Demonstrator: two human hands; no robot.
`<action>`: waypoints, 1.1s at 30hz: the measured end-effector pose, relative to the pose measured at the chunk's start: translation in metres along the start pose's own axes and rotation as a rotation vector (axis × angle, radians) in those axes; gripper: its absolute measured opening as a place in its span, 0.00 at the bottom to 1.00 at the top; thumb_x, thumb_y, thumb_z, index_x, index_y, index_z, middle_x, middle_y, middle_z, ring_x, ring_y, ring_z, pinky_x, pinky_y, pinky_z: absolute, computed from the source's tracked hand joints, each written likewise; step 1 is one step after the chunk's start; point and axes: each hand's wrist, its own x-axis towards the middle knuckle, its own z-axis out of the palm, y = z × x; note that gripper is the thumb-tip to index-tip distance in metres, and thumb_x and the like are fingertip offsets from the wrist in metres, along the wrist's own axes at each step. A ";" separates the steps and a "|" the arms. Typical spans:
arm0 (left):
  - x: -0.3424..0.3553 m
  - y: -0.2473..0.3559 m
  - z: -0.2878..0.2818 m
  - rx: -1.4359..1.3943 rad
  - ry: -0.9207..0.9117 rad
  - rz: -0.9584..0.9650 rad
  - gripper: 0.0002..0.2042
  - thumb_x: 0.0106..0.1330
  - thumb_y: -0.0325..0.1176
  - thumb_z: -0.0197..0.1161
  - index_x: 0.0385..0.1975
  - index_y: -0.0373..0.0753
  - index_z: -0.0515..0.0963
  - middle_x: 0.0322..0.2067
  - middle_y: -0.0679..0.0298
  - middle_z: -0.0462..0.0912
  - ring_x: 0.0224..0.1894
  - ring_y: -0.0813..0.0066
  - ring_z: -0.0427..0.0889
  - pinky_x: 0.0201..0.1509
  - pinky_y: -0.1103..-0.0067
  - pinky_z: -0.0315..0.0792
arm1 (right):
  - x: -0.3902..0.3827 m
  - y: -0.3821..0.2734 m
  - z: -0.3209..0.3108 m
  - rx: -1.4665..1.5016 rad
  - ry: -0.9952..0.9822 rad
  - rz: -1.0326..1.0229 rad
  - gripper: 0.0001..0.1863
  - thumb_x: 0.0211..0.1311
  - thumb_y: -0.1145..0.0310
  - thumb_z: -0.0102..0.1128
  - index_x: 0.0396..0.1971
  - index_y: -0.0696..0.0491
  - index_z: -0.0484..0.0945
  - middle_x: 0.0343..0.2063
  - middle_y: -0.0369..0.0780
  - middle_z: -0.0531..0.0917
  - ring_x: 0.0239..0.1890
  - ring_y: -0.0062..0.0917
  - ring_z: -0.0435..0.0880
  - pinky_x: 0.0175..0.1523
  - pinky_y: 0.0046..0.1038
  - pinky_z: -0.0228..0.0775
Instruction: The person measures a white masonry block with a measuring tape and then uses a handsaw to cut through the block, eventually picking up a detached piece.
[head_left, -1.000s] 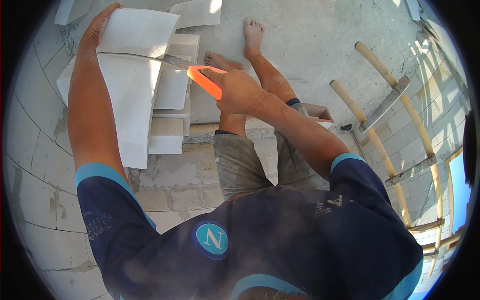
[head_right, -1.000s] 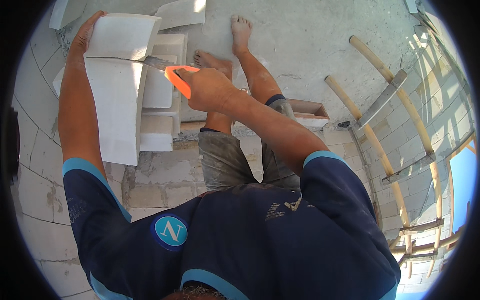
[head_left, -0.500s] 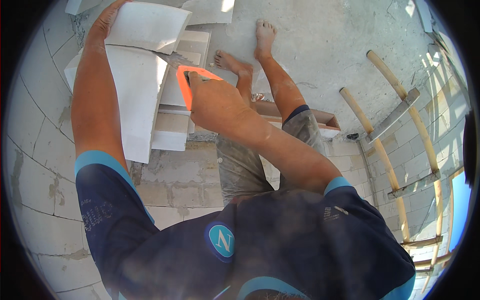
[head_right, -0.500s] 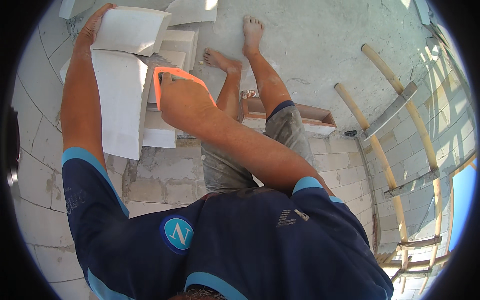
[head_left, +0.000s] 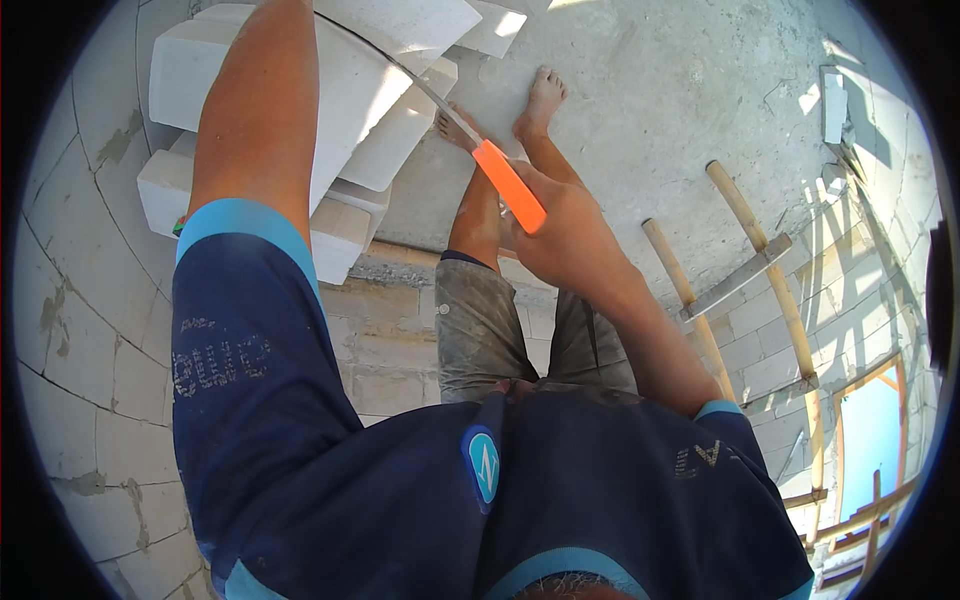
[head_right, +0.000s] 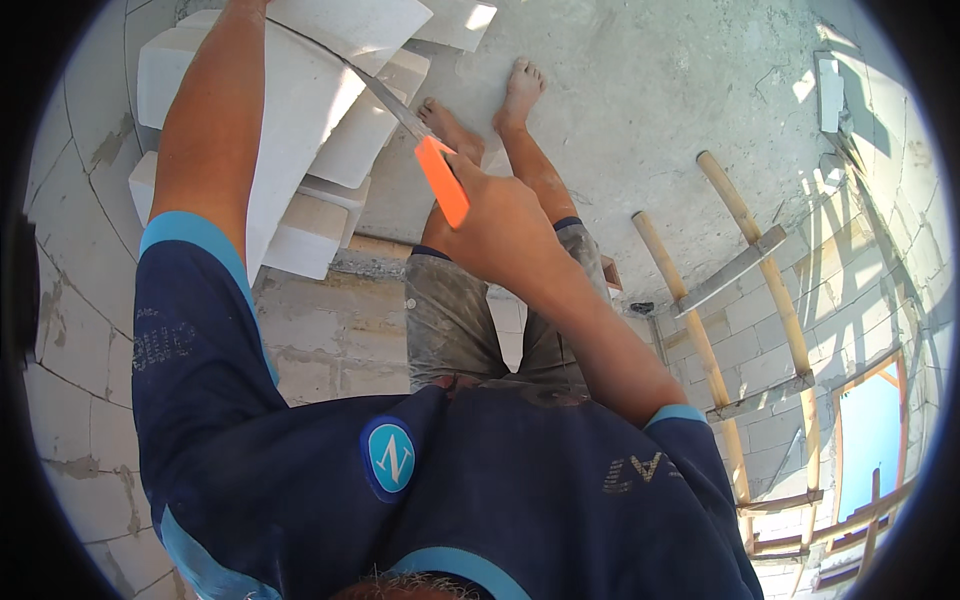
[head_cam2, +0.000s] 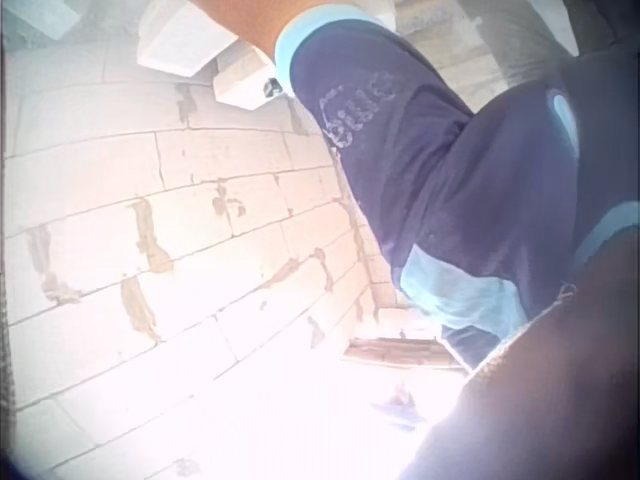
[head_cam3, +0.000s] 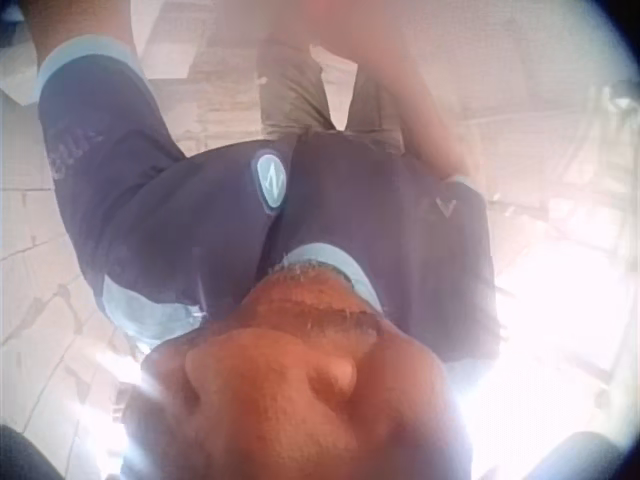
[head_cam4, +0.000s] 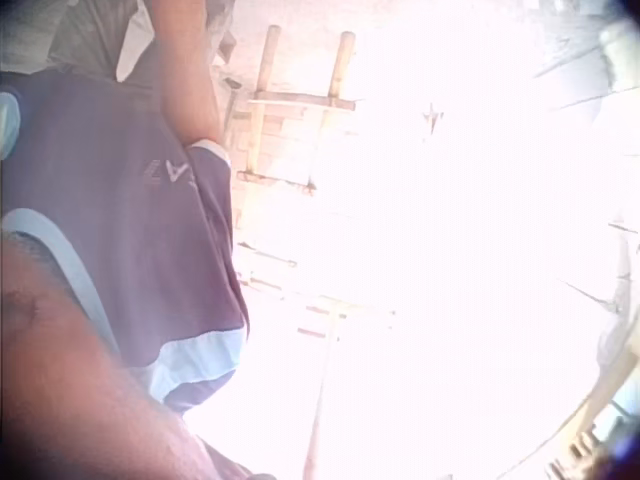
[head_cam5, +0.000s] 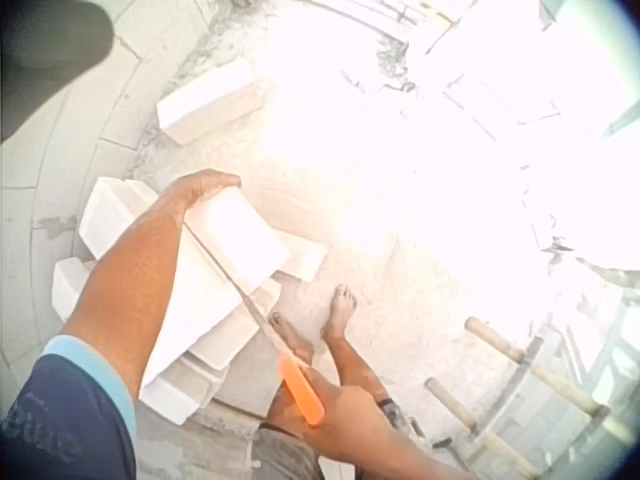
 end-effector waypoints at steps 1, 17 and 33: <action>-0.005 0.005 -0.009 -0.135 -0.070 -0.037 0.17 0.62 0.48 0.72 0.38 0.40 0.87 0.35 0.59 0.89 0.34 0.65 0.86 0.44 0.66 0.80 | -0.041 0.003 -0.008 0.042 0.053 -0.055 0.21 0.61 0.70 0.59 0.56 0.54 0.78 0.39 0.53 0.87 0.38 0.49 0.88 0.45 0.43 0.81; -0.009 0.014 -0.012 0.283 0.080 0.068 0.26 0.59 0.57 0.72 0.52 0.46 0.87 0.51 0.56 0.87 0.56 0.62 0.82 0.64 0.68 0.71 | -0.025 0.011 0.002 -0.059 0.032 -0.133 0.29 0.60 0.78 0.59 0.64 0.59 0.73 0.33 0.51 0.87 0.35 0.40 0.88 0.44 0.39 0.77; -0.018 0.037 0.012 0.457 0.069 0.022 0.30 0.61 0.60 0.68 0.56 0.45 0.85 0.59 0.56 0.83 0.63 0.62 0.78 0.68 0.69 0.68 | 0.083 -0.060 0.000 -0.116 -0.177 0.301 0.31 0.61 0.78 0.58 0.67 0.56 0.71 0.47 0.55 0.85 0.42 0.42 0.90 0.45 0.37 0.79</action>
